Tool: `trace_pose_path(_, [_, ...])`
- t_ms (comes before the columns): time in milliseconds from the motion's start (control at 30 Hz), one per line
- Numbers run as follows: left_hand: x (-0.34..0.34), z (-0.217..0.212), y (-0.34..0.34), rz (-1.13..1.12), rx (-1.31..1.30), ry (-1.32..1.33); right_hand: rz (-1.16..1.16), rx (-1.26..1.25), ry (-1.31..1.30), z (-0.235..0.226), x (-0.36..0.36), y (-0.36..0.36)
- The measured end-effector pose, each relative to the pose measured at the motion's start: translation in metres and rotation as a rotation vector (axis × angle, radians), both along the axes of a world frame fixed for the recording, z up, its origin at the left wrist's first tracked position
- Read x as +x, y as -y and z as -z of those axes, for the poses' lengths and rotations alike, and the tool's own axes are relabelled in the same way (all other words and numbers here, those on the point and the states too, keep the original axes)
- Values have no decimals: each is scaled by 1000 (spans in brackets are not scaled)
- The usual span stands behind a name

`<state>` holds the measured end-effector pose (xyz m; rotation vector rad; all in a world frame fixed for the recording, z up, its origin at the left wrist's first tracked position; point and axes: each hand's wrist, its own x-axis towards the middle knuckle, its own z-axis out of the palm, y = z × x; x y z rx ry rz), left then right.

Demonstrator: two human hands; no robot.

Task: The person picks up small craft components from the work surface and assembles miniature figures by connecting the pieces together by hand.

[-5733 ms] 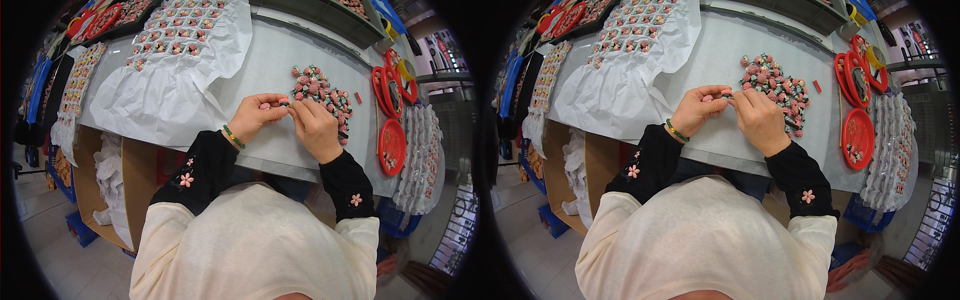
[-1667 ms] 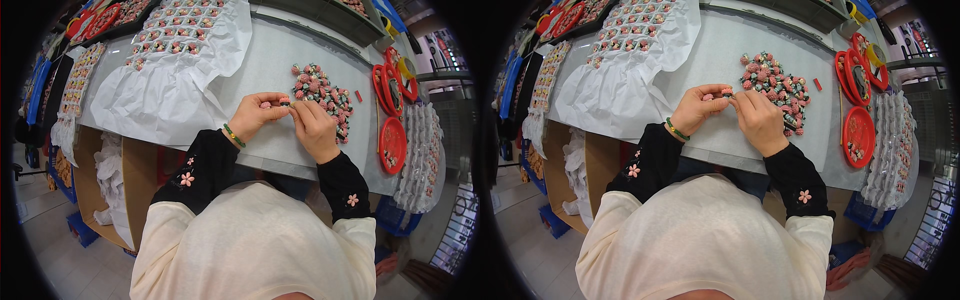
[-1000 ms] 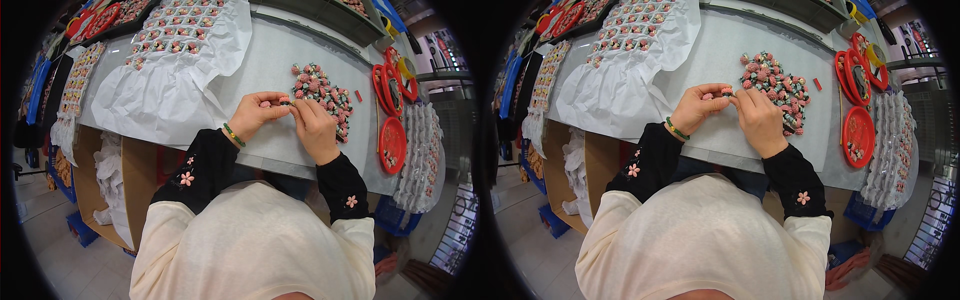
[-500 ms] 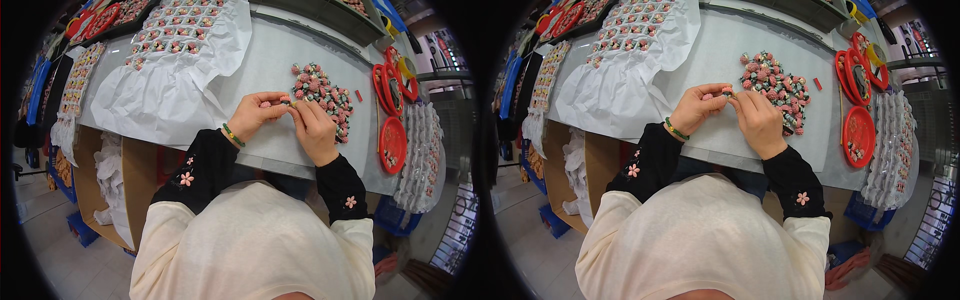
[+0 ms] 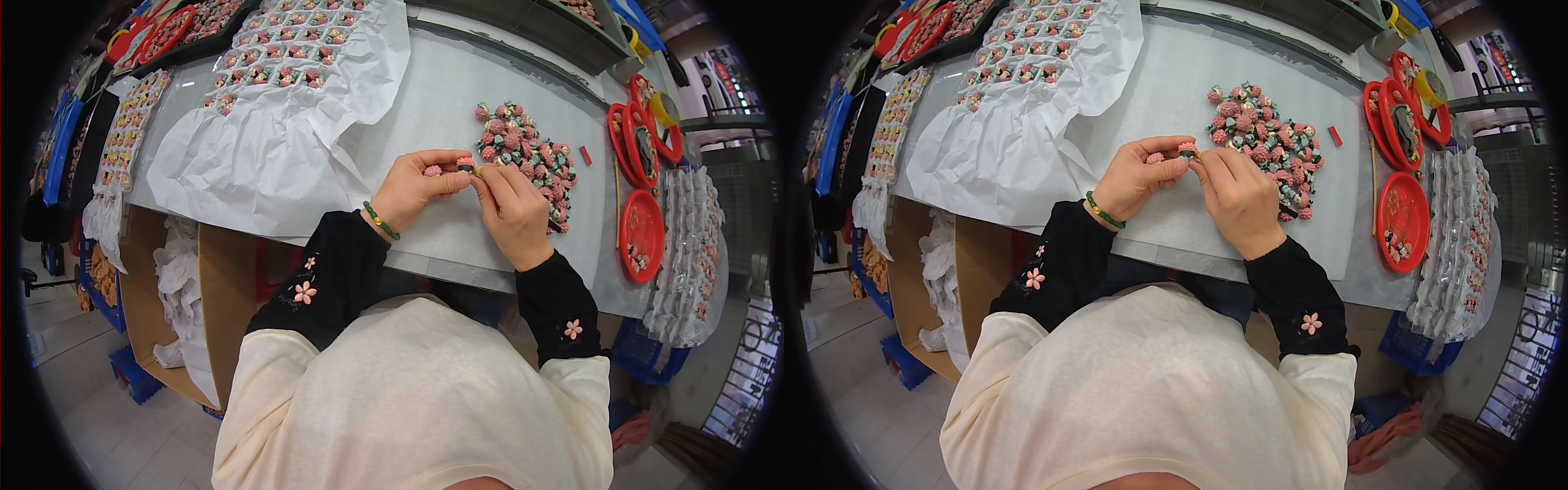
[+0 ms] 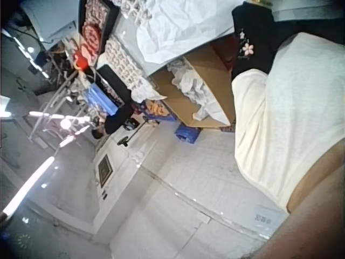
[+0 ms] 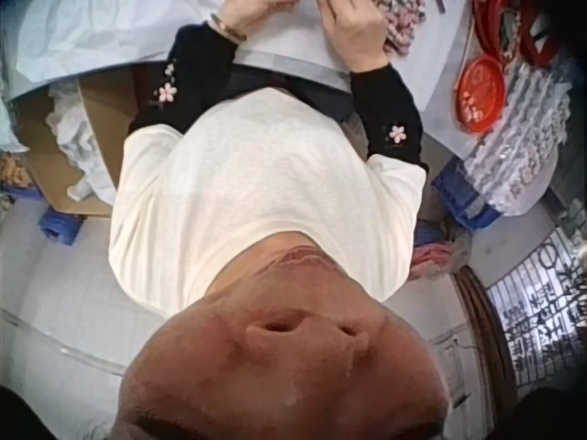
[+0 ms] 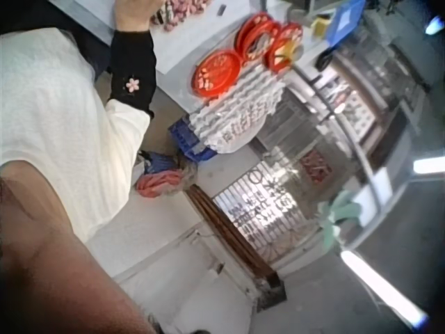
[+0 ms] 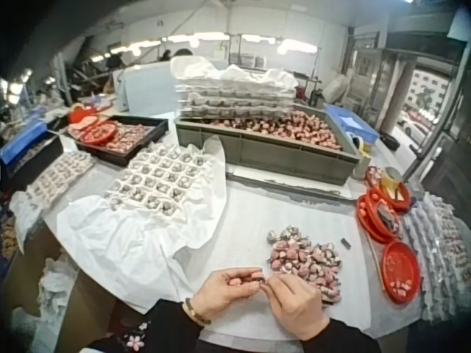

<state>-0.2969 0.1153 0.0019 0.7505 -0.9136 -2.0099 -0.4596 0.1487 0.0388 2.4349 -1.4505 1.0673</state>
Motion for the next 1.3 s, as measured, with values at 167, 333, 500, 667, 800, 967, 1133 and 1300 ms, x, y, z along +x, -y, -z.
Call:
trace_pose_path(167, [0, -3, 0, -6, 6, -2, -5, 4, -9, 0, 0, 2])
trace_pose_path(333, [-1, -3, 0, -5, -16, 24, 13, 25, -25, 0, -1, 1])
trace_pose_path(500, [-1, -4, -1, -9, -17, 34, 47, 14, -16, 2, 1, -1])
trace_pose_path(667, [-1, -4, -1, -17, 0, 38, 1, -8, -12, -1, 0, 0])
trace_pose_path(800, [0, -4, -1, -15, -6, 29, -15, 18, -43, -2, -1, 1])
trace_pose_path(967, [0, -3, 0, -19, -18, 64, 23, 22, -4, 2, 2, 1])
trace_pose_path(1133, [-2, -1, 0, -2, -50, 58, 68, 50, 47, -4, -5, -4])
trace_pose_path(1300, [-3, 0, 1, 20, -55, 78, 301, -36, 111, -8, -49, -10])
